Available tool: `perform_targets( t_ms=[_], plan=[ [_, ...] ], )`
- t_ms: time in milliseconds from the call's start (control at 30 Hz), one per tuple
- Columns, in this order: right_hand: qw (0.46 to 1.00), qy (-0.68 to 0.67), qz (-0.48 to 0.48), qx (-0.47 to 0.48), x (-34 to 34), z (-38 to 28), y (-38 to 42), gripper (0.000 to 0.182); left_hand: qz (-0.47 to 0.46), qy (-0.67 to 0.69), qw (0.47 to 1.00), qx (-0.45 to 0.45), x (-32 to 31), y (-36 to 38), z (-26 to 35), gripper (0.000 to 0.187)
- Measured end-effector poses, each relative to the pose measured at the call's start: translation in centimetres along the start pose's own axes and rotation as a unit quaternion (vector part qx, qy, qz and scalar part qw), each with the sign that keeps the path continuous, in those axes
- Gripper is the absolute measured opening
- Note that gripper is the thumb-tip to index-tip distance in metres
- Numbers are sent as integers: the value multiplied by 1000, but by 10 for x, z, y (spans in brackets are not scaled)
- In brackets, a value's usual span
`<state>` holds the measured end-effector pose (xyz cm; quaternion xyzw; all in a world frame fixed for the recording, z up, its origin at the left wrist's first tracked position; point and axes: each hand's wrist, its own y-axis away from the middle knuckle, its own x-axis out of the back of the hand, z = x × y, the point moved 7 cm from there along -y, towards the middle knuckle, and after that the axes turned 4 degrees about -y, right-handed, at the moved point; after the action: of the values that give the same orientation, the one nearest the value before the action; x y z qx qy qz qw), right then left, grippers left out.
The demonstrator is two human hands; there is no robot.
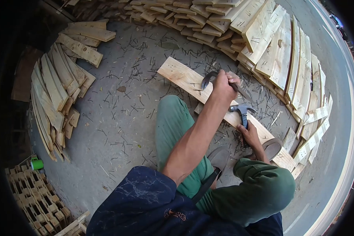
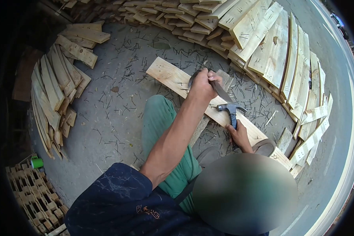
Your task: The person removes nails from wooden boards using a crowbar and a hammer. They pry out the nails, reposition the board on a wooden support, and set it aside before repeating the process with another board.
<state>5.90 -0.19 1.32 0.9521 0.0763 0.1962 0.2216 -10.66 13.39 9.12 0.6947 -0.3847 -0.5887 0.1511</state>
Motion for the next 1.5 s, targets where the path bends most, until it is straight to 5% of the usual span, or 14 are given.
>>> perform_targets(
  t_ms=[33, 200, 300, 767, 1200, 1267, 1333, 1500],
  plan=[
    [1000, -14, 9, 8, 0, -1, 0, 30, -61, -56, 995, 57, 12, 8, -7, 35],
    [995, 19, 42, 86, 1, -8, -2, 30, -174, -404, 898, 35, 47, 92, -43, 30],
    [998, 16, 32, 42, 1, -7, 0, 30, -123, -476, 871, -6, 59, 83, -27, 32],
    [999, -27, 33, -25, -2, -3, 0, 29, -74, -396, 915, -6, 82, 69, 43, 31],
    [941, -93, 274, 177, 22, -151, -53, 26, -88, -327, 941, 24, 77, 77, 47, 31],
    [977, 34, 176, 112, -11, -137, -67, 29, -82, -335, 939, 16, 75, 77, 45, 32],
    [928, 233, 149, 250, -36, -133, -65, 32, -89, -333, 938, 18, 79, 79, 43, 31],
    [958, 49, 237, 155, -3, -124, -67, 24, -105, -360, 926, 24, 88, 84, 54, 31]
  ],
)
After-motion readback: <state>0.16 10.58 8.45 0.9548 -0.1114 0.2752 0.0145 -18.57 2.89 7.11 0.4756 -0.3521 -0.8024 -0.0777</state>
